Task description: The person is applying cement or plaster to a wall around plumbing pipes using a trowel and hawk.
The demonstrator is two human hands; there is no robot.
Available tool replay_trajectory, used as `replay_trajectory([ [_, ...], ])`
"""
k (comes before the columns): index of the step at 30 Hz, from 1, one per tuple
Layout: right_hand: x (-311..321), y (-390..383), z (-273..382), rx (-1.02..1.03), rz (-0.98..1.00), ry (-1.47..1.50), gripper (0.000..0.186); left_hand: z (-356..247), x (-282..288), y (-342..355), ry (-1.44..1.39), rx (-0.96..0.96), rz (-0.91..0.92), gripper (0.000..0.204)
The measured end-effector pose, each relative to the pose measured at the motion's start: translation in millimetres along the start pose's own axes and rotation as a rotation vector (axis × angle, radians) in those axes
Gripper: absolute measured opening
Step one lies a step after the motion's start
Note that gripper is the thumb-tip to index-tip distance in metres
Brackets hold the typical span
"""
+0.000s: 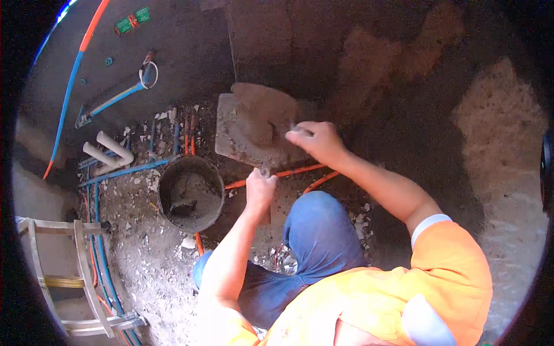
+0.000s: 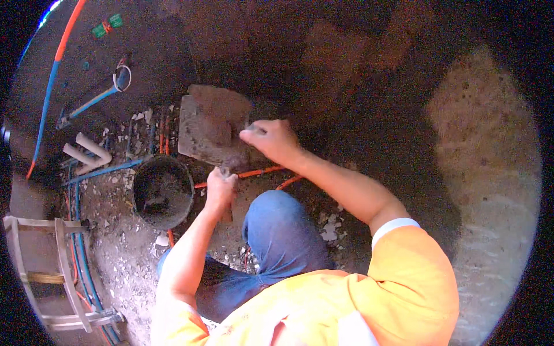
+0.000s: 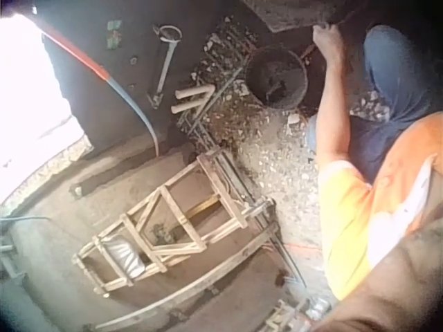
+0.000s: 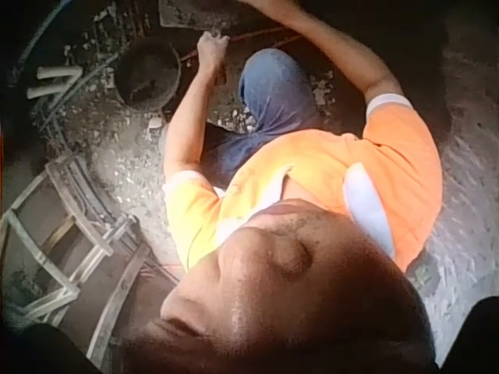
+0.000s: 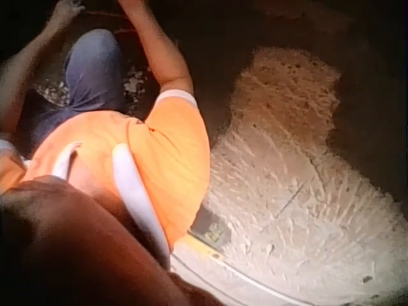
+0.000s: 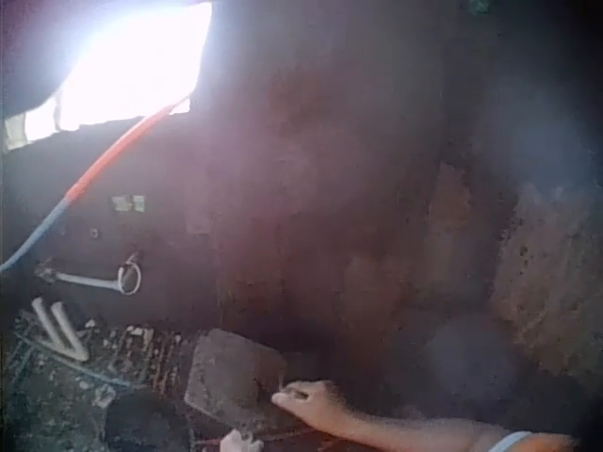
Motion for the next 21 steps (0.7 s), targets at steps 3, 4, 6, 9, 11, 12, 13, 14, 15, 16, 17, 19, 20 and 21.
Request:
replay_trajectory([
  [3,40,-10,-5,0.277,-0.086,-0.356,0.033,-16,5,5,-0.014,0.007,0.048,0.027],
  [4,48,-12,-2,0.468,-0.073,-0.532,0.032,-19,8,6,-0.005,-0.011,0.050,0.027],
  [6,63,-10,1,0.549,-0.032,-0.728,0.027,-26,15,5,0.076,-0.224,0.072,0.028],
  [9,85,-2,-6,0.715,-0.144,-0.815,0.025,-45,13,-5,0.289,-0.272,0.130,0.028],
  [11,102,-1,-7,0.864,-0.294,-0.748,0.024,-36,11,-9,0.620,-0.266,0.146,0.028],
  [12,106,6,-15,0.865,-0.298,-0.753,0.024,-34,8,-12,0.618,-0.272,0.145,0.028],
  [13,110,15,-30,0.830,-0.337,-0.761,0.024,-31,3,-15,0.502,-0.224,0.171,0.029],
  [14,113,27,-45,0.797,-0.375,-0.764,0.025,-23,-1,-17,0.388,-0.173,0.193,0.029],
  [15,111,46,-53,0.719,-0.343,-0.795,0.029,5,-1,-11,0.362,-0.292,0.090,0.028],
  [16,121,62,-61,0.717,-0.341,-0.806,0.029,1,-3,-7,0.353,-0.296,0.095,0.028],
  [17,133,82,-73,0.496,-0.235,-0.910,0.033,-3,-5,-3,0.211,-0.066,0.140,0.024],
  [19,140,104,-75,0.285,-0.114,-0.983,0.038,-9,8,-6,0.014,0.211,0.171,0.015],
  [20,146,112,-56,0.289,-0.022,-0.985,0.042,0,14,-4,-0.105,0.195,0.099,0.012],
  [21,155,118,-43,0.283,0.068,-0.991,0.047,-6,18,-4,-0.173,0.260,0.103,0.012],
])
Point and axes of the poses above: each hand's wrist, its own y-axis towards the middle knuckle, its own x-axis out of the back of the hand, z = x × y, the point moved 3 cm from there along y, towards the middle knuckle
